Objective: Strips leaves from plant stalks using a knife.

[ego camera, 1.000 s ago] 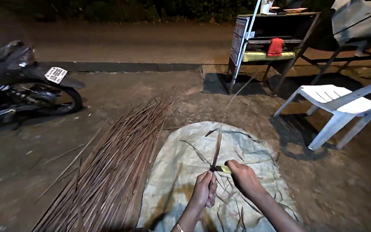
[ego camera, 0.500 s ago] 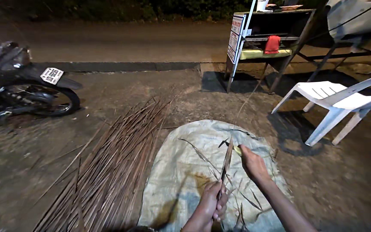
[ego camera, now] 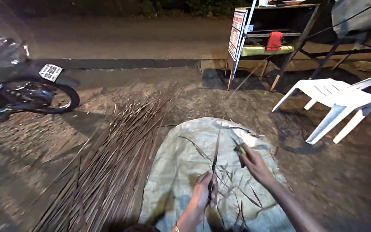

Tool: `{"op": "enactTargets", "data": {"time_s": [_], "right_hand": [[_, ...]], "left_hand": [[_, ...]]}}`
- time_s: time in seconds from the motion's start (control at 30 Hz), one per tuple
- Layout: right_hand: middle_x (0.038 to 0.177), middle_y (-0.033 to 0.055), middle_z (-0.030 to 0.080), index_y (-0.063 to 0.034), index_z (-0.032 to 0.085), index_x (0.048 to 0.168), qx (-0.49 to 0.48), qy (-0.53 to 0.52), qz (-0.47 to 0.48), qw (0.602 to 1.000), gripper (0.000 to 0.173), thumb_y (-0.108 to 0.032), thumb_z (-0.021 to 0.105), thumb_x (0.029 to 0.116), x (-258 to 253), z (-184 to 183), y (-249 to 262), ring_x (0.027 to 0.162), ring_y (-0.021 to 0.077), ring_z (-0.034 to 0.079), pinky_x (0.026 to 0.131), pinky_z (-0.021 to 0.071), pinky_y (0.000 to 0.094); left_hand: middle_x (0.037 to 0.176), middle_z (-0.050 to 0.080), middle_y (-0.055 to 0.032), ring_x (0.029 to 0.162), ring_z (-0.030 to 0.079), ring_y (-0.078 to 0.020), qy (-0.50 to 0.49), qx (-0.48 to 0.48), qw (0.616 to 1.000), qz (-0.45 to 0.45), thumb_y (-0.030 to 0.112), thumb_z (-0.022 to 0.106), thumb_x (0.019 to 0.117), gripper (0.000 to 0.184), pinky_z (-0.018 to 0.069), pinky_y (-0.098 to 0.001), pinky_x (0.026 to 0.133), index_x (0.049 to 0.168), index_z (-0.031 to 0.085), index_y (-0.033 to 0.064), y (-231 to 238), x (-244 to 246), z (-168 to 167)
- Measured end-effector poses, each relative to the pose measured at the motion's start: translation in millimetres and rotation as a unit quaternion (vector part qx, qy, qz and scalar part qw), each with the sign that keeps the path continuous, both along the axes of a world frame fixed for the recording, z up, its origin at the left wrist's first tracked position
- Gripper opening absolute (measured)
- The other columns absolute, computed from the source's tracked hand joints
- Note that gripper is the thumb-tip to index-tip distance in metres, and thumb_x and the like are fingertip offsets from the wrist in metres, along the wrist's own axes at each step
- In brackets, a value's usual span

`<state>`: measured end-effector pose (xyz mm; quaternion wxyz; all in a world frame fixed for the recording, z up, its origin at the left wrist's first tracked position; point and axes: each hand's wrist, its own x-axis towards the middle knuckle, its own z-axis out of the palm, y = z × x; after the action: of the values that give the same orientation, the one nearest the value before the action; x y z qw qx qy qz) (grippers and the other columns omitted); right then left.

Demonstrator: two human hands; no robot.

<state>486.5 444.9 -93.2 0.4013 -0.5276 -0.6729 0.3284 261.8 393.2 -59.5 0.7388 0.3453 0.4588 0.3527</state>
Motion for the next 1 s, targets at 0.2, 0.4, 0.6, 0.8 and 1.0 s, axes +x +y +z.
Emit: {"op": "enactTargets", "data": {"time_s": [0.2,0.4,0.6,0.8,1.0], "right_hand": [[0.079,0.0025,0.058,-0.0002,0.063,0.115,-0.012,0.062,0.168,0.984,0.045,-0.039,0.041,0.1077,-46.8,-17.8,-25.7,0.069,0.0102,0.056,0.068,0.05,0.0313],[0.085,0.0002,0.061,-0.0031,0.056,0.126,-0.064,0.123,0.17,0.976,0.045,-0.042,0.045,0.1062,-56.5,-18.4,-31.7,0.071,0.0064,0.058,0.069,0.0515,0.0286],[0.093,0.0083,0.067,-0.0045,0.054,0.139,-0.079,0.093,0.186,0.975,0.055,-0.043,0.056,0.1001,-55.2,-13.8,-33.9,0.074,0.0141,0.061,0.071,0.052,0.0377],[0.113,0.0081,0.073,-0.004,0.065,0.135,-0.029,0.121,0.163,0.979,0.048,-0.035,0.062,0.0986,-48.9,-17.0,-31.4,0.091,0.0079,0.067,0.084,0.0556,0.0332],[0.112,0.0069,0.073,-0.0017,0.069,0.129,0.059,0.149,0.116,0.98,0.04,-0.027,0.062,0.0988,-41.1,-25.2,-19.6,0.09,0.0007,0.065,0.08,0.0532,0.0197]], "left_hand": [[0.053,0.044,0.0062,0.039,0.038,-0.0004,0.066,0.05,0.996,0.038,0.019,0.022,0.1138,0.04,0.0356,-0.0139,0.039,0.086,0.049,0.0081,2.5,8.2,-5.7],[0.053,0.044,0.0078,0.039,0.038,0.0009,0.079,0.08,0.992,0.051,0.013,0.025,0.1109,0.033,0.037,-0.0138,0.04,0.091,0.051,0.0061,-0.6,12.1,-10.1],[0.052,0.043,0.0061,0.038,0.039,-0.0001,0.083,0.048,0.991,0.096,0.017,0.029,0.113,0.03,0.0371,-0.0142,0.039,0.098,0.052,0.0053,-0.6,14.5,-2.7],[0.048,0.039,0.0086,0.036,0.036,0.0006,0.018,0.063,0.994,0.09,0.019,0.023,0.1127,0.039,0.034,-0.0136,0.039,0.084,0.049,0.0116,-3.2,17.5,-1.7],[0.048,0.039,0.0114,0.036,0.034,0.0023,-0.071,0.082,0.993,0.037,0.019,0.015,0.1103,0.047,0.0317,-0.0131,0.037,0.076,0.046,0.0167,-8.3,16.6,-4.6]]}}
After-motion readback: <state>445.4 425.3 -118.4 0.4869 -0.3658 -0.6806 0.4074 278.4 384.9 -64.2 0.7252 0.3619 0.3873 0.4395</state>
